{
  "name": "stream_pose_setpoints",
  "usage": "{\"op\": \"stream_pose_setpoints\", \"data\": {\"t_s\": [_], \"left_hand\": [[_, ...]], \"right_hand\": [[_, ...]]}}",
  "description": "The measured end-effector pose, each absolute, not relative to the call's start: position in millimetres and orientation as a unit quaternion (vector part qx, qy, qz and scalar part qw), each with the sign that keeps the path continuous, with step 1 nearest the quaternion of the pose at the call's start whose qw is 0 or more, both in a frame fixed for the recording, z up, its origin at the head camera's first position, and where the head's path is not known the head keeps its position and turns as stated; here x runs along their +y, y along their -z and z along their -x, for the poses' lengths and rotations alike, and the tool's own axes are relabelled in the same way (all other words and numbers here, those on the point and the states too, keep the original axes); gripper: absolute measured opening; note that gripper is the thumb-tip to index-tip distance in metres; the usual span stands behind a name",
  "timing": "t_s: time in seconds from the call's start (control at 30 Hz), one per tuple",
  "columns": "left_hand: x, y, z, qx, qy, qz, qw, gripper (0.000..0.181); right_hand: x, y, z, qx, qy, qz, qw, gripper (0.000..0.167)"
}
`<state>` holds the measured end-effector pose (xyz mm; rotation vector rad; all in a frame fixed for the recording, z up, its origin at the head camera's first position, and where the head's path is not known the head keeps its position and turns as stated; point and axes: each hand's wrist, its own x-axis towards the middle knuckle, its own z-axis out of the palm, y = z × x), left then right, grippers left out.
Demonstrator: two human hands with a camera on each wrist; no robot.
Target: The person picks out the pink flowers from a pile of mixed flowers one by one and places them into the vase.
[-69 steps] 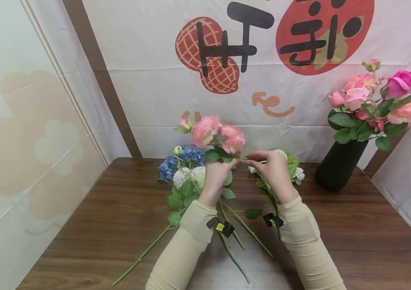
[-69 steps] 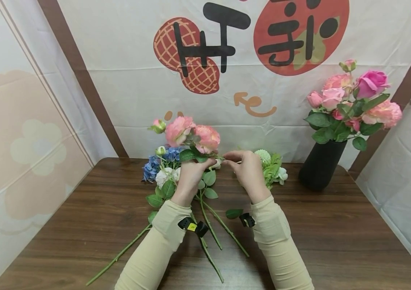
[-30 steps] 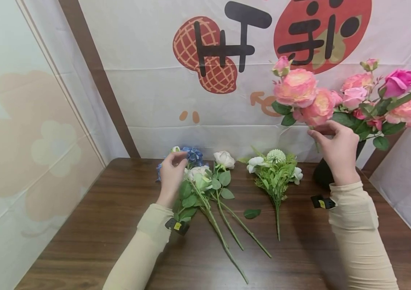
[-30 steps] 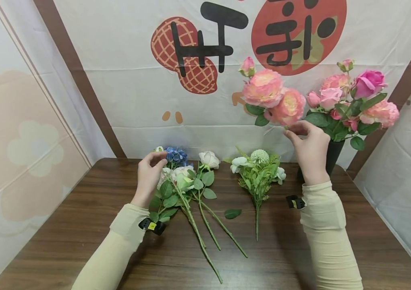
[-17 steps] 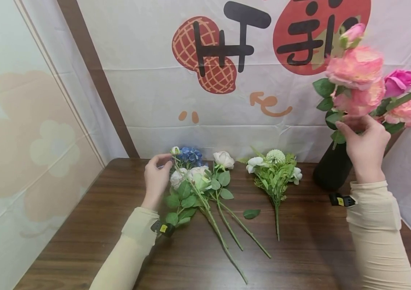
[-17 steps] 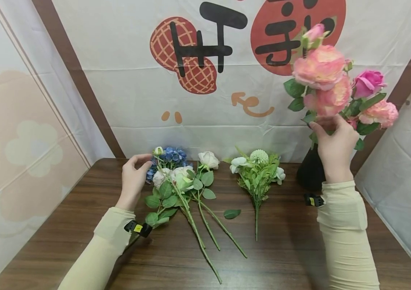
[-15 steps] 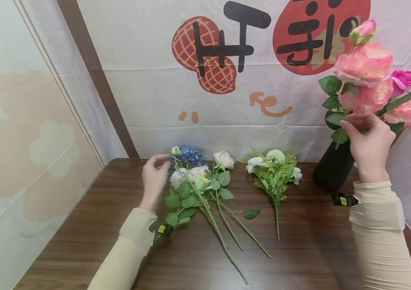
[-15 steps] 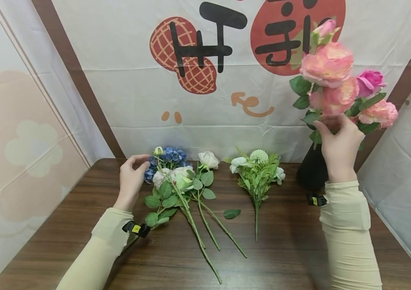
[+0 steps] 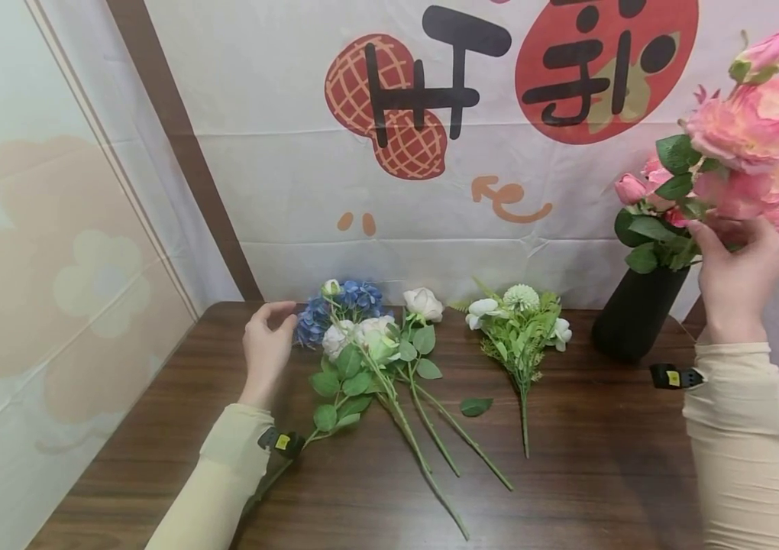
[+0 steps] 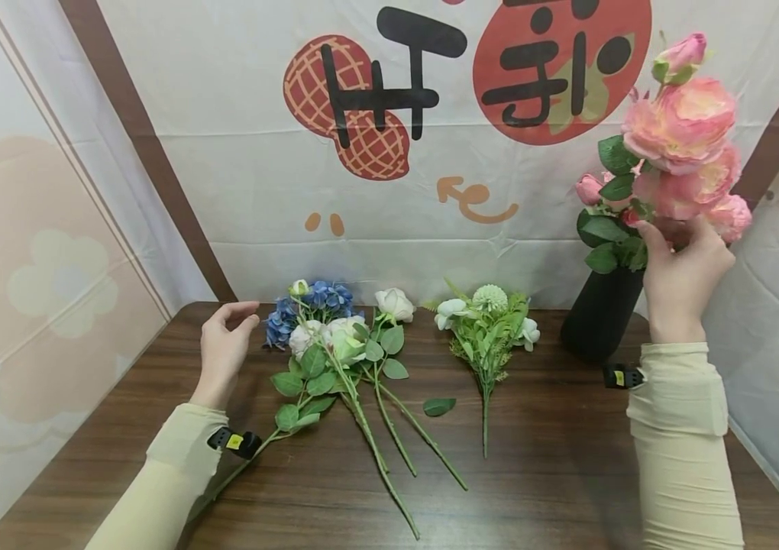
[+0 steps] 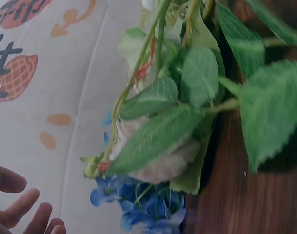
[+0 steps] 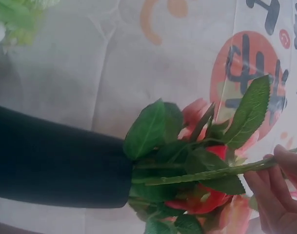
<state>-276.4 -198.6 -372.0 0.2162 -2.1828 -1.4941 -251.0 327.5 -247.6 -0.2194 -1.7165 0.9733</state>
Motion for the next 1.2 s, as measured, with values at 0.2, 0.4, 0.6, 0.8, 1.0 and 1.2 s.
{"op": "stream_pose_setpoints", "data": {"t_s": [0.2,0.4,0.6,0.8,1.0,1.2], "left_hand": [[-209.8,373.2,270.8,-0.806,0.536,-0.093,0.233,0.027],[-219.4,373.9,267.0,-0.807,0.534,-0.097,0.232,0.027],[-225.3,373.1,265.3,-0.808,0.533,-0.107,0.228,0.029],[-227.3,371.4,265.0,-0.807,0.535,-0.11,0.227,0.03],[-228.9,370.7,264.5,-0.804,0.538,-0.107,0.229,0.029],[-231.2,371.9,264.6,-0.805,0.536,-0.102,0.233,0.029]], "right_hand": [[335.2,248.6,255.0,-0.696,-0.436,0.135,0.554,0.014],[342.1,250.9,259.4,-0.693,-0.443,0.171,0.543,0.017],[349.2,253.1,263.3,-0.699,-0.447,0.189,0.525,0.018],[355.5,249.6,268.7,-0.727,-0.434,0.205,0.49,0.024],[358.6,249.8,273.5,-0.769,-0.377,0.221,0.467,0.026],[361.9,264.1,276.2,-0.792,-0.351,0.217,0.45,0.03]]}}
